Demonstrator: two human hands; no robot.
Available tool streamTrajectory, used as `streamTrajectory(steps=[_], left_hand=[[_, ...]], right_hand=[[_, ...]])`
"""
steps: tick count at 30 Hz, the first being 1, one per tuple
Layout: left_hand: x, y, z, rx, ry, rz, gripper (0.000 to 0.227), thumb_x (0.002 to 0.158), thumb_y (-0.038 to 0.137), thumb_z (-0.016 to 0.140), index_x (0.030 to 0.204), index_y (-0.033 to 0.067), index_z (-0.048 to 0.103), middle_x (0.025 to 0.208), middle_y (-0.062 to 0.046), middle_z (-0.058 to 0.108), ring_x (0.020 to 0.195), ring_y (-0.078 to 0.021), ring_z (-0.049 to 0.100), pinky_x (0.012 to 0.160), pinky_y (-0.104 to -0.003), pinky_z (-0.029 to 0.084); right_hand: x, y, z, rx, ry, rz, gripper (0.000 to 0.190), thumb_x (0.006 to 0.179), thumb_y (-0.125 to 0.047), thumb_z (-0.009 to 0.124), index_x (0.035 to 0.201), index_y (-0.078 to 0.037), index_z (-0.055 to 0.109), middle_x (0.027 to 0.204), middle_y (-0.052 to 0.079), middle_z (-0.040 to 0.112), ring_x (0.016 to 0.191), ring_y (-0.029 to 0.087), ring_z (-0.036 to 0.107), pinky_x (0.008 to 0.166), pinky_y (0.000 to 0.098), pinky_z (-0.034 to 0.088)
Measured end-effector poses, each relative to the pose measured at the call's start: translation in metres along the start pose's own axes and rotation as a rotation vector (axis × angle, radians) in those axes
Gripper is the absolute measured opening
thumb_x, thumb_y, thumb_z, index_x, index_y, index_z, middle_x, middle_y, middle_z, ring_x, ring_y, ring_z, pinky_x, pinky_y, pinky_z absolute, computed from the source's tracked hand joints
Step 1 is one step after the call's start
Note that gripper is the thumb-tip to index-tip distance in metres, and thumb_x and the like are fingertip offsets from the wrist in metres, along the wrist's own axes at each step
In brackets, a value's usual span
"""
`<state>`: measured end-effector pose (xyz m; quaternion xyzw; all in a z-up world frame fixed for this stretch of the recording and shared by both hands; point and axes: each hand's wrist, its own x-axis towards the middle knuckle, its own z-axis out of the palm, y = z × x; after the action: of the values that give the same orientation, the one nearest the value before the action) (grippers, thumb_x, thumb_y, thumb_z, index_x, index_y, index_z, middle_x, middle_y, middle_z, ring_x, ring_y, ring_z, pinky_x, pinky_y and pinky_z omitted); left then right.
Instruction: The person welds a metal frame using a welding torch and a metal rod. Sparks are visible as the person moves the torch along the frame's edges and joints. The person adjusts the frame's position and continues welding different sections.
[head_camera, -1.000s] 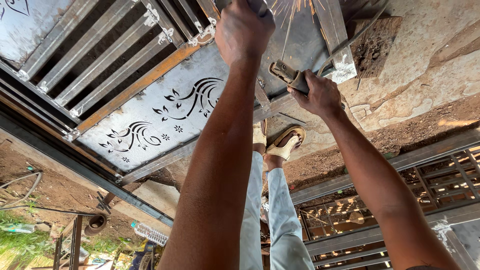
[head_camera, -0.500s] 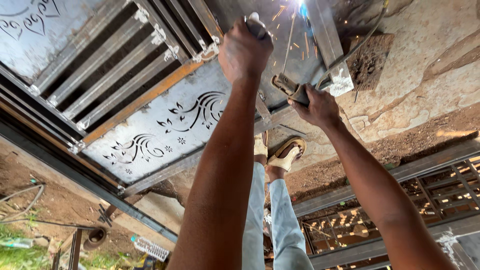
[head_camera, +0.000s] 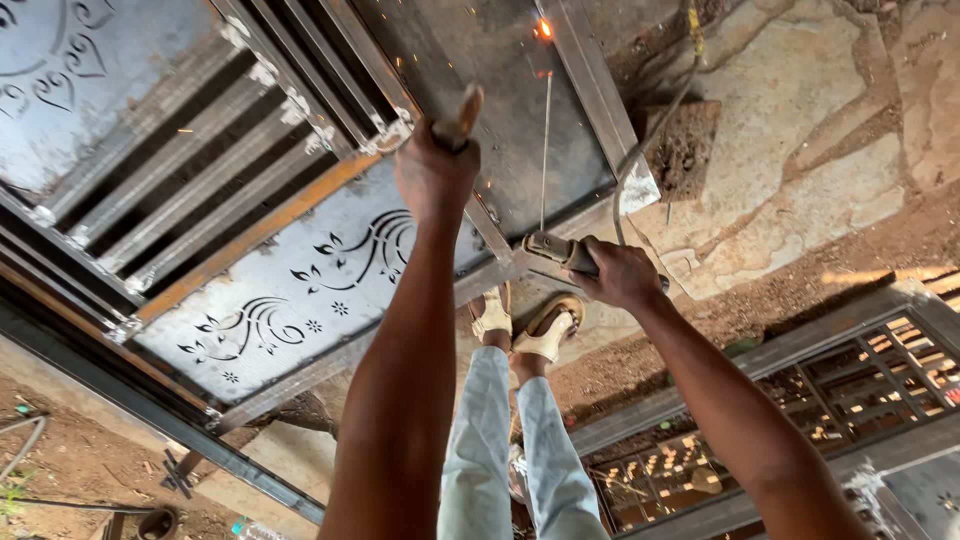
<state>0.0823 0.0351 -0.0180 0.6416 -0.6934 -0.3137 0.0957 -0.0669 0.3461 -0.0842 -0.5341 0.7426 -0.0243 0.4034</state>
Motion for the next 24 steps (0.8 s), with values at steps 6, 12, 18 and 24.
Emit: streamTrajectory(steps=[6, 12, 18, 24], left_hand=[[-0.108, -0.022, 0.018, 0.020, -0.171, -0.092, 0.019, 0.077, 0.026, 0.073, 0.089, 0.0110, 0.070, 0.077, -0.015, 0.075, 0.065, -0.0318, 0.076, 0.060, -0.046, 0.061], [-0.146, -0.007, 0.044, 0.087, -0.223, -0.130, 0.031, 0.075, 0.034, 0.078, 0.092, 0.0093, 0.068, 0.083, -0.020, 0.074, 0.072, -0.0403, 0.074, 0.066, -0.052, 0.060], [-0.118, 0.010, 0.023, 0.121, -0.211, -0.198, 0.035, 0.075, 0.041, 0.078, 0.091, 0.0114, 0.070, 0.087, -0.020, 0.075, 0.080, -0.0431, 0.073, 0.073, -0.054, 0.059], [-0.097, 0.025, 0.020, 0.083, -0.293, -0.287, 0.037, 0.081, 0.045, 0.073, 0.093, 0.0110, 0.070, 0.088, -0.017, 0.077, 0.081, -0.0367, 0.077, 0.075, -0.049, 0.062]], right_hand=[[-0.006, 0.021, 0.009, -0.136, -0.106, 0.040, 0.056, 0.089, -0.052, 0.069, 0.125, -0.012, 0.054, 0.098, 0.012, 0.074, 0.085, 0.032, 0.075, 0.083, 0.0515, 0.058], [-0.005, 0.026, 0.011, -0.151, -0.112, 0.076, 0.059, 0.091, -0.054, 0.068, 0.125, -0.009, 0.052, 0.095, 0.014, 0.073, 0.082, 0.034, 0.074, 0.079, 0.0511, 0.058], [0.000, 0.026, 0.002, -0.134, -0.108, 0.098, 0.053, 0.090, -0.053, 0.068, 0.117, -0.010, 0.054, 0.092, 0.015, 0.074, 0.084, 0.036, 0.074, 0.080, 0.0530, 0.059], [0.003, 0.035, 0.015, -0.102, -0.020, 0.079, 0.061, 0.085, -0.050, 0.072, 0.125, -0.007, 0.054, 0.093, 0.021, 0.073, 0.084, 0.040, 0.073, 0.078, 0.0545, 0.058]])
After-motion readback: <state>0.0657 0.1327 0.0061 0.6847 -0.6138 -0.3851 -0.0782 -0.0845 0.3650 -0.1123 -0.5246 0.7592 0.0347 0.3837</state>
